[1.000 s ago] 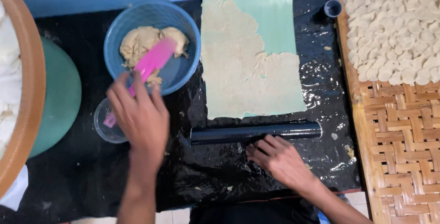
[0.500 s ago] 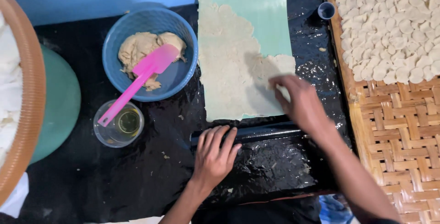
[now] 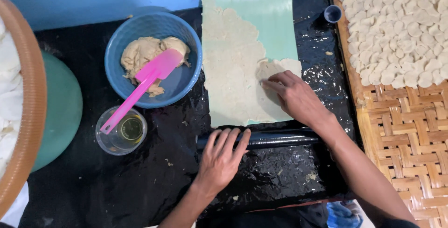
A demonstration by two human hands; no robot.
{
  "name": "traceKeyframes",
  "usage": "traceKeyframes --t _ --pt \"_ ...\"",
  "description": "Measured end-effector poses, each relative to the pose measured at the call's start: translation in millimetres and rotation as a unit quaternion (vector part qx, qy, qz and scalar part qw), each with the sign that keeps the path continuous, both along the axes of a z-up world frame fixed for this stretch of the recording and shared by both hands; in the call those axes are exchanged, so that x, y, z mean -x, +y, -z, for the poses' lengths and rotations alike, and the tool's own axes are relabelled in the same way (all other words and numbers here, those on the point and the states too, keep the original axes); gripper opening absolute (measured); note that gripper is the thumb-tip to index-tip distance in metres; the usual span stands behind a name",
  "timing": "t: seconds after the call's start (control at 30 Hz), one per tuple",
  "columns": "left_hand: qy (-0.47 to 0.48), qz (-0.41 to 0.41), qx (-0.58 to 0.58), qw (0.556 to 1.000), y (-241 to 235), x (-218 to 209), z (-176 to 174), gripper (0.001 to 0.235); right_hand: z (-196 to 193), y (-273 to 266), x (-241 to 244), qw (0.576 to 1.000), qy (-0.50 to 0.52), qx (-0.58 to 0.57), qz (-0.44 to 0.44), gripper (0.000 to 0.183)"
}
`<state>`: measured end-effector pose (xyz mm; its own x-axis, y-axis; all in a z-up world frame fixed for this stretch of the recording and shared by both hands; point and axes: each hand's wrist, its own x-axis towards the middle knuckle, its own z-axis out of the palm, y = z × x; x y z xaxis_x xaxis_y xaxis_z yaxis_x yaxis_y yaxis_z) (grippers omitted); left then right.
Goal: The person uses a black rolling pin to flatten dough on a green mat. They repeatedly roll the dough, occasionally adding small pieces from a blue bowl to fill gaps and ensure an even surface. The person also uses a pink spatula to handle the dough in the bowl.
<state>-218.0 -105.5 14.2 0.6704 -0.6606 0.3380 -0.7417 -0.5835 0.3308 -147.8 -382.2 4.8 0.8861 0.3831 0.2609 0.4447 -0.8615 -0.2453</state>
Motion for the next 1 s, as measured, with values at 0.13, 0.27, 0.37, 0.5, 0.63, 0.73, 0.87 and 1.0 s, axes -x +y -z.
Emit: traceKeyframes --t 0.13,0.27,0.37,0.5,0.63,0.73,0.87,1.0 --pt "-0.026 0.014 -0.019 0.999 -4.3 -33.9 -14.7 0.046 -41.8 -2.2 12.1 0.994 0.088 -0.048 0.043 0.06" --pt "-0.052 -0.006 -0.022 0.998 -16.7 -82.9 -6.3 0.052 -64.4 -5.4 17.8 0.973 0.146 -0.083 0.157 0.039" --pt "-0.038 -0.001 0.002 0.999 -30.7 -108.0 -0.9 0.049 -45.3 -15.4 17.2 0.98 0.095 -0.037 0.171 0.035" --pt "-0.019 0.001 0.011 1.0 -41.2 -117.8 15.3 0.049 -9.9 -22.9 13.9 0.991 0.015 0.013 0.132 0.044" --pt "0.016 -0.008 -0.002 1.0 -44.5 -118.6 27.5 0.051 0.9 -23.3 11.5 0.992 0.004 0.015 0.128 0.052" --pt "0.032 -0.023 -0.035 0.999 -52.0 -124.3 33.5 0.056 5.7 -27.0 2.0 0.992 0.012 0.013 0.127 0.054" --pt "0.057 -0.056 -0.136 0.988 -71.0 -152.9 31.9 0.07 8.6 -32.0 -24.3 0.986 0.054 0.038 0.156 0.055" --pt "0.103 -0.09 -0.178 0.975 -93.1 -195.6 34.0 0.072 11.3 -42.9 -57.9 0.976 0.108 0.018 0.189 0.06"
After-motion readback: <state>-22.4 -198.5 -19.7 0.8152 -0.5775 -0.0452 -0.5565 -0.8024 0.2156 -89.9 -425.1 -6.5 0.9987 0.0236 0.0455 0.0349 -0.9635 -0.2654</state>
